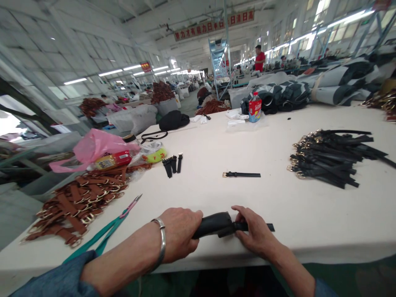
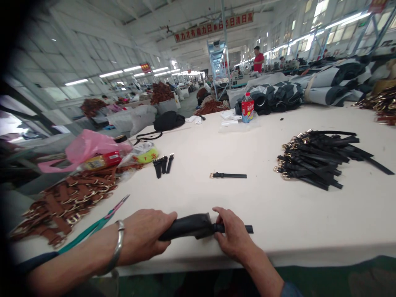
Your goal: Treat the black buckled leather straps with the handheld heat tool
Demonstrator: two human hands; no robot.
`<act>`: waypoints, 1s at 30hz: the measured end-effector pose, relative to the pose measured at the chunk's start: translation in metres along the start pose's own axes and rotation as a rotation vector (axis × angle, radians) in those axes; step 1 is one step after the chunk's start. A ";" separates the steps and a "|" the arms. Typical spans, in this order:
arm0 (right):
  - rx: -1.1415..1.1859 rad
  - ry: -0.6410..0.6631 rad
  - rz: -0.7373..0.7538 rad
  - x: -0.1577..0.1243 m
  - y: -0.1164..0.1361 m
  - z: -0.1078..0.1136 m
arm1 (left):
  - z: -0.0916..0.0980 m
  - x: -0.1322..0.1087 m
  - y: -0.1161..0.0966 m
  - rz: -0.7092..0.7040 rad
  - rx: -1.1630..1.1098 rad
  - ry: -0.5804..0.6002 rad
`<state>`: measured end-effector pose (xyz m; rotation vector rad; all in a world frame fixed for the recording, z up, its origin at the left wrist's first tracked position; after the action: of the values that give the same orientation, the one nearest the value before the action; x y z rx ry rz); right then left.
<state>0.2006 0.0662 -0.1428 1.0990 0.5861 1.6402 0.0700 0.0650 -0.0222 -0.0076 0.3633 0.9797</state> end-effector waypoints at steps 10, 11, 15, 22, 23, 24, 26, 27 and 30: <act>0.027 0.061 0.019 -0.004 0.004 -0.001 | -0.003 0.005 0.000 -0.070 0.030 -0.022; 0.026 0.059 0.029 -0.004 0.006 -0.001 | -0.002 0.007 -0.002 -0.082 0.035 -0.035; -0.004 0.048 0.026 -0.002 0.006 0.000 | -0.006 0.011 0.000 -0.076 0.003 -0.058; -0.029 0.080 0.018 -0.003 0.010 -0.003 | -0.013 0.011 0.015 -0.077 -0.041 -0.033; -0.032 0.076 0.010 -0.002 0.010 -0.002 | -0.011 0.012 0.011 -0.089 -0.032 -0.043; -0.035 0.070 0.000 -0.002 0.010 -0.001 | -0.010 0.013 0.007 -0.093 -0.028 -0.052; -0.034 0.058 -0.020 0.000 0.010 0.001 | -0.009 0.014 0.004 -0.066 -0.035 -0.060; -0.032 0.055 -0.028 0.000 0.010 0.001 | -0.009 0.014 0.005 -0.043 -0.045 -0.057; -0.024 0.066 -0.035 0.000 0.010 0.001 | -0.013 0.009 0.017 0.014 -0.068 -0.039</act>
<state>0.1967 0.0626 -0.1343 1.0150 0.6239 1.6544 0.0569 0.0798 -0.0341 -0.0479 0.2942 1.0040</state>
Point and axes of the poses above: each hand's wrist, its own x-axis towards the middle knuckle, its own z-axis out of the back of the hand, y = z × x, the point moved 10 cm from there along x, towards the middle knuckle, and after that the axes turned 12 degrees about -y, right-handed, at the moved point
